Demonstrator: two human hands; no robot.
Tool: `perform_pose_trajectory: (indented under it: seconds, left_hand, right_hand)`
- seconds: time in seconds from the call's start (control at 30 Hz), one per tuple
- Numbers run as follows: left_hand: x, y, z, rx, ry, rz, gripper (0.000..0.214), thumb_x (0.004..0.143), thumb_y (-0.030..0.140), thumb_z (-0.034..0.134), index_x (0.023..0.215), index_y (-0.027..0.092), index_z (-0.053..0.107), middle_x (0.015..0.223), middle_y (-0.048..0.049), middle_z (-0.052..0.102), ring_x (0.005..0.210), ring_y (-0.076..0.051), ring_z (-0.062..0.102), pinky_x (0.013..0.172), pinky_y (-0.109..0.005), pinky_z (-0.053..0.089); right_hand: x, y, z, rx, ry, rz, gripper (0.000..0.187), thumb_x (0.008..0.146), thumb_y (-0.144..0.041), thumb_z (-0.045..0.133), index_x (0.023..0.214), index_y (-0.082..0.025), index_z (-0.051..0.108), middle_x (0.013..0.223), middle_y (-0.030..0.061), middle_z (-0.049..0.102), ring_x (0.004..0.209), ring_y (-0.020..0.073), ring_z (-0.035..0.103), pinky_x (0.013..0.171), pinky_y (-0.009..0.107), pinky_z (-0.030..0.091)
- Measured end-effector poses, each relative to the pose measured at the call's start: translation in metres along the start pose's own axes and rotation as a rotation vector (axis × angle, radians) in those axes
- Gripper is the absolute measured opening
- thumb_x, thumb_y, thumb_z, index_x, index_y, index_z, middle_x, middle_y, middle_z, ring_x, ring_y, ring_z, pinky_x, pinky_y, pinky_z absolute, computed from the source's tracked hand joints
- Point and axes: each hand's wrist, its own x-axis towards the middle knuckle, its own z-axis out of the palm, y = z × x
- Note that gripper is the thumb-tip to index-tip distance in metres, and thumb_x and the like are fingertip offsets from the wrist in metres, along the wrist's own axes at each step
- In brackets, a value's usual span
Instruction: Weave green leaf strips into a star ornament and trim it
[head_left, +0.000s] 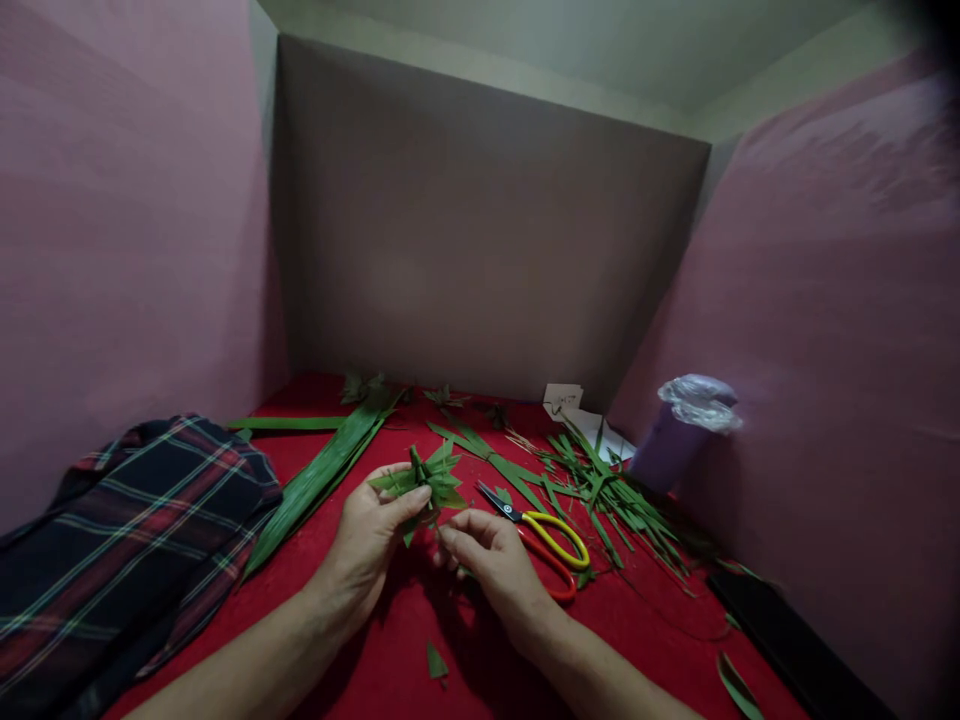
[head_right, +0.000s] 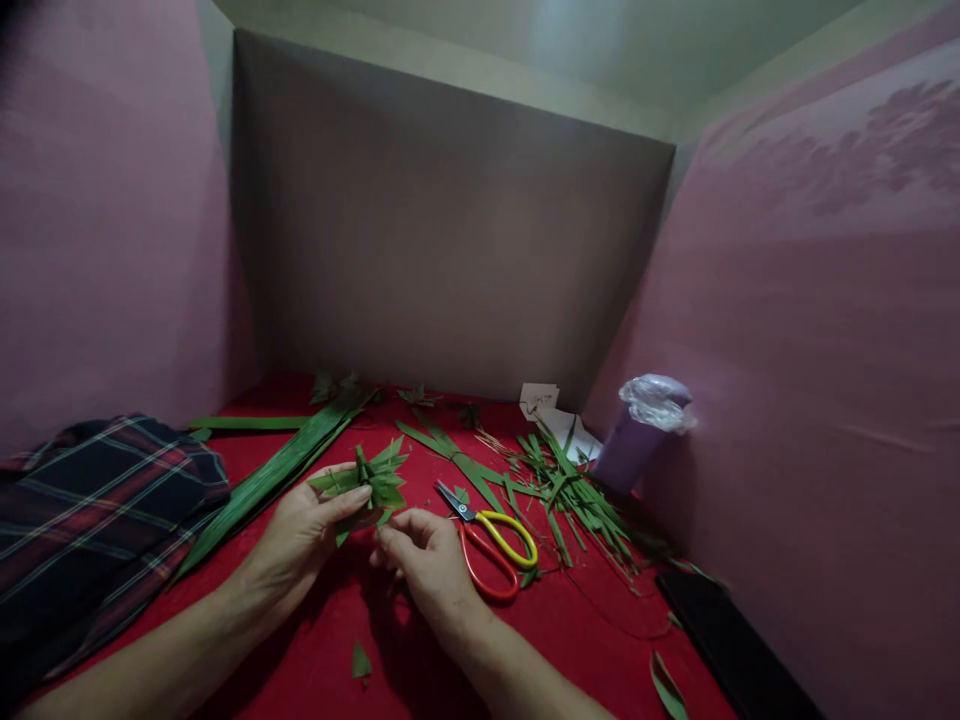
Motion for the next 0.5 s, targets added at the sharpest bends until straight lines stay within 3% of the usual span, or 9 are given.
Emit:
perform_pose_trajectory:
  seconds: [0.23,0.37,0.5]
  left_hand:
    - [0.01,0.008,-0.007,0.029,-0.013,0.069,0.028,0.053,0.021,0.078,0.073,0.011,0.06,0.061,-0.0019,0.065,0.051,-0.013,0.059,0.049,-0.023,0.045]
    - [0.016,0.011,-0.012,-0.004,0.107,0.133,0.03,0.051,0.016,0.079,0.07,0.014,0.056,0.06,0.001,0.065,0.054,-0.012,0.06,0.053,-0.022,0.047]
    - [0.02,0.013,-0.015,-0.015,0.128,0.138,0.031,0.049,0.016,0.079,0.063,0.015,0.051,0.056,0.0012,0.063,0.052,-0.013,0.06,0.05,-0.023,0.047]
  right_hand:
    - [0.003,0.008,-0.001,-0.065,0.015,-0.032,0.035,0.078,-0.046,0.054,0.072,-0.012,0.061,0.06,0.0039,0.063,0.05,0.0107,0.049,0.049,0.021,0.037]
    - [0.003,0.011,-0.001,-0.151,0.108,-0.089,0.047,0.083,-0.053,0.042,0.077,-0.012,0.063,0.065,0.0069,0.063,0.053,0.015,0.052,0.047,0.024,0.038]
    - [-0.003,0.006,-0.002,-0.344,0.201,-0.298,0.036,0.088,-0.043,0.042,0.075,-0.016,0.063,0.076,0.0056,0.062,0.072,0.0176,0.055,0.068,0.028,0.041]
